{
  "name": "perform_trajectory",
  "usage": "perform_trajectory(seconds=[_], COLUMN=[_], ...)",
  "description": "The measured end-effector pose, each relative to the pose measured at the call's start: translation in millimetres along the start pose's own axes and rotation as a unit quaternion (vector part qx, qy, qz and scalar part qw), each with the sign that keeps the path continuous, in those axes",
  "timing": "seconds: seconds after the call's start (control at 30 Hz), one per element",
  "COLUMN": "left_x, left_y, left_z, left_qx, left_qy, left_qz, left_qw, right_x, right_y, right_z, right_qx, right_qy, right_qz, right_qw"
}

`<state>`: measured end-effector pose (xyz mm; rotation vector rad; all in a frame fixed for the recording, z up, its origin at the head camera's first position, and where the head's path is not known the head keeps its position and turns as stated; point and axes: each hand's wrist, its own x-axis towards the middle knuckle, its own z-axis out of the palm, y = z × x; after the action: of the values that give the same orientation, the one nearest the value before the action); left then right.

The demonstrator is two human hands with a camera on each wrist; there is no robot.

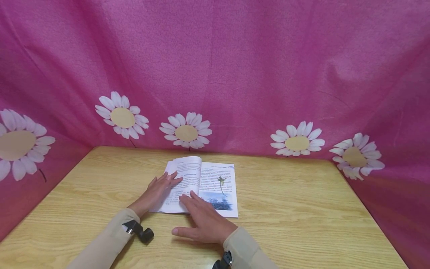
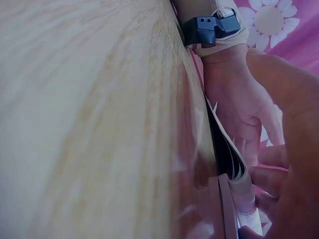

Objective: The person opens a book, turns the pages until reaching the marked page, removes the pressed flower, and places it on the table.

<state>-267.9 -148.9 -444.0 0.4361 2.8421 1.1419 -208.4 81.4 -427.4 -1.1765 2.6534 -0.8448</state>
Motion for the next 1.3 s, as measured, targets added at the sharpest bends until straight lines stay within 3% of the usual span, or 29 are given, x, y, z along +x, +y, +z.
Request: perform_trajectory(seconds=[0.33, 0.47, 0.57, 0.7, 0.93, 1.07, 1.3], left_x=[-1.6, -1.7, -1.3, -0.2, 0.9, -0.3, -1.2], left_y=[4.0, 5.2, 5.1, 4.7, 4.8, 4.4, 3.0], left_z=[-0.1, 0.3, 0.8, 1.0, 0.4, 0.1, -0.3], left_qx=[0.028, 0.029, 0.029, 0.028, 0.017, 0.012, 0.004], left_qy=[-0.008, -0.011, -0.010, -0.010, -0.009, -0.006, -0.005], left_qz=[-0.010, -0.013, -0.012, -0.015, -0.031, -0.031, -0.026], left_qw=[0.9995, 0.9994, 0.9995, 0.9995, 0.9993, 0.9994, 0.9996], right_x=[-0.3, -0.5, -0.6, -0.8, -1.6, -2.3, -4.1], right_y=[0.9, 1.6, 4.1, 9.9, 18.1, 22.1, 31.2], right_z=[-1.0, -6.8, -14.6, -26.3, -43.1, -47.9, -51.1], right_qx=[0.000, 0.031, 0.049, 0.016, -0.054, -0.075, -0.098], right_qy=[0.000, -0.001, 0.015, 0.065, 0.145, 0.152, 0.142], right_qz=[-0.001, 0.018, 0.041, 0.086, 0.203, 0.269, 0.332], right_qw=[1.000, 0.999, 0.998, 0.994, 0.967, 0.948, 0.927])
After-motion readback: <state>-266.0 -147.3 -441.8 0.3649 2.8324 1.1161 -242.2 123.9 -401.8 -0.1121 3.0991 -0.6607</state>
